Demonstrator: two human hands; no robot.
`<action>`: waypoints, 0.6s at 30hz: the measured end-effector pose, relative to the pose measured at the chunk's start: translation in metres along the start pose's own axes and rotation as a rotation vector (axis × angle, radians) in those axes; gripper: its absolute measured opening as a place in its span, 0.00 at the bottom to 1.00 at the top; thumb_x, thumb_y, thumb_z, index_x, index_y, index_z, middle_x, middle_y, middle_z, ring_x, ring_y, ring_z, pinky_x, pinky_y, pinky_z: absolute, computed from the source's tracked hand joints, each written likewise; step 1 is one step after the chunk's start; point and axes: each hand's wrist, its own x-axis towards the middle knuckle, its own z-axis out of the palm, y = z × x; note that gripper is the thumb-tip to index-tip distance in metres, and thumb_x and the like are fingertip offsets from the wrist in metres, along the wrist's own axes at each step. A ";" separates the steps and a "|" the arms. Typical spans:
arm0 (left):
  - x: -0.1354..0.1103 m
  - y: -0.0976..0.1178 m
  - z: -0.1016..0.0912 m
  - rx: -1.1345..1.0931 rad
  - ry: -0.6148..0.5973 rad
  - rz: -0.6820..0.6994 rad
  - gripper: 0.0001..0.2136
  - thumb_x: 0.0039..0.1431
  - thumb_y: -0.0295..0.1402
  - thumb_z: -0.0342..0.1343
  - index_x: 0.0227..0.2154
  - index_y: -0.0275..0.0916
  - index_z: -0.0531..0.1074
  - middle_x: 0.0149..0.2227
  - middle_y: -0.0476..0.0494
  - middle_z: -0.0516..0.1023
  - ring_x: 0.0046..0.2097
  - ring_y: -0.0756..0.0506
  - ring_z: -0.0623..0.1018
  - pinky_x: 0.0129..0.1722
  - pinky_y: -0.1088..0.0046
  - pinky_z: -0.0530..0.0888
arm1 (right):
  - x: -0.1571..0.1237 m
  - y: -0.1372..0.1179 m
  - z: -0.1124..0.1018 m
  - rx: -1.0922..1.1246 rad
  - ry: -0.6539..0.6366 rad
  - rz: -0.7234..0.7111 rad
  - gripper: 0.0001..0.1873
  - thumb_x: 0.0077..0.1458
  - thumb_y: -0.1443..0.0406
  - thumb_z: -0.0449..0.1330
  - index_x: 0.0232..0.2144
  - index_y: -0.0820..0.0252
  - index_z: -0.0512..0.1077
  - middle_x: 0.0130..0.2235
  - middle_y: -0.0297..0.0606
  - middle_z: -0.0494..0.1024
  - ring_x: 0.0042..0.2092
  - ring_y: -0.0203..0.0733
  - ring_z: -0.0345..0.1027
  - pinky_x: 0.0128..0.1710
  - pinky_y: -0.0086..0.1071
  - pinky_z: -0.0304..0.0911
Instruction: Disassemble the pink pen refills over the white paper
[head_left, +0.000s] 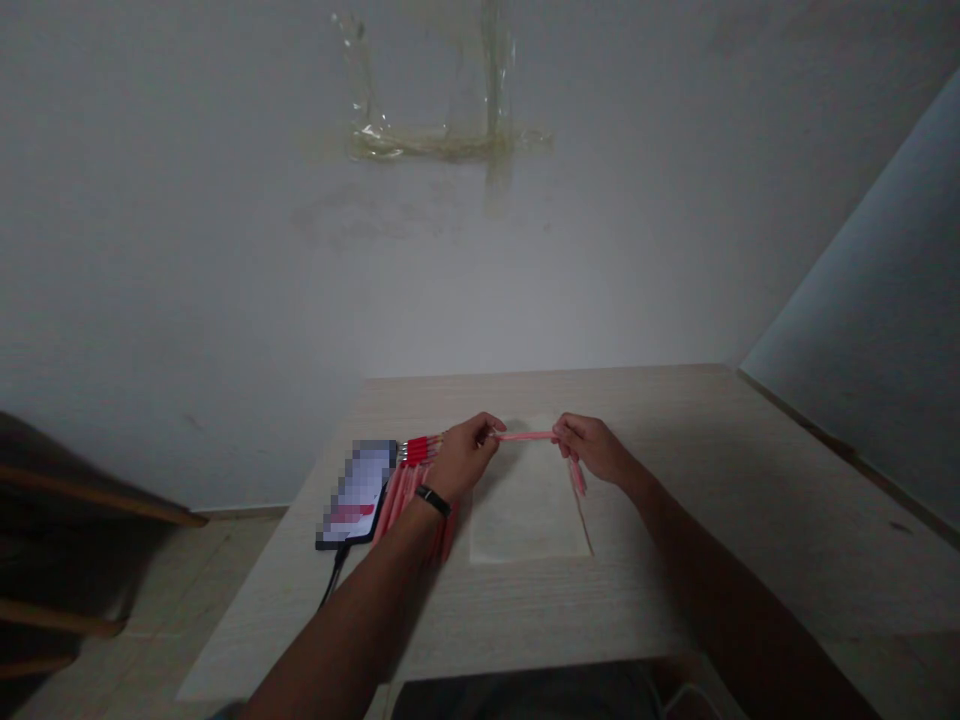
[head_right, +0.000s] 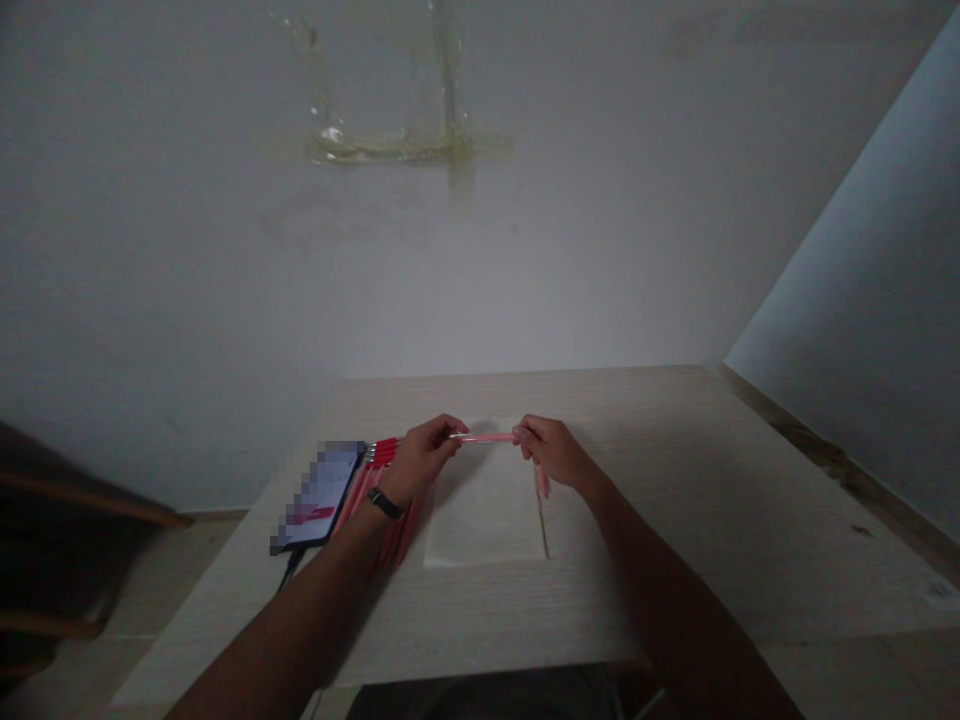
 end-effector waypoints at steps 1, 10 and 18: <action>-0.001 0.003 0.000 0.045 -0.043 0.035 0.11 0.62 0.35 0.53 0.43 0.39 0.76 0.30 0.49 0.75 0.32 0.48 0.73 0.33 0.74 0.66 | 0.000 0.001 0.002 -0.008 0.002 -0.003 0.19 0.65 0.53 0.49 0.30 0.59 0.70 0.26 0.33 0.72 0.26 0.35 0.66 0.26 0.26 0.60; -0.006 0.013 0.010 0.188 -0.140 0.187 0.10 0.66 0.37 0.52 0.40 0.39 0.76 0.38 0.43 0.79 0.37 0.46 0.75 0.37 0.72 0.67 | -0.001 0.012 0.024 0.098 -0.065 0.014 0.23 0.65 0.51 0.47 0.28 0.59 0.70 0.24 0.31 0.68 0.18 0.31 0.58 0.11 0.23 0.51; -0.006 0.012 0.008 0.099 -0.220 0.142 0.09 0.66 0.32 0.50 0.37 0.37 0.76 0.30 0.48 0.78 0.32 0.48 0.74 0.33 0.74 0.65 | -0.003 0.004 0.020 0.019 -0.023 -0.101 0.20 0.66 0.54 0.50 0.28 0.59 0.69 0.25 0.30 0.69 0.18 0.30 0.58 0.16 0.25 0.51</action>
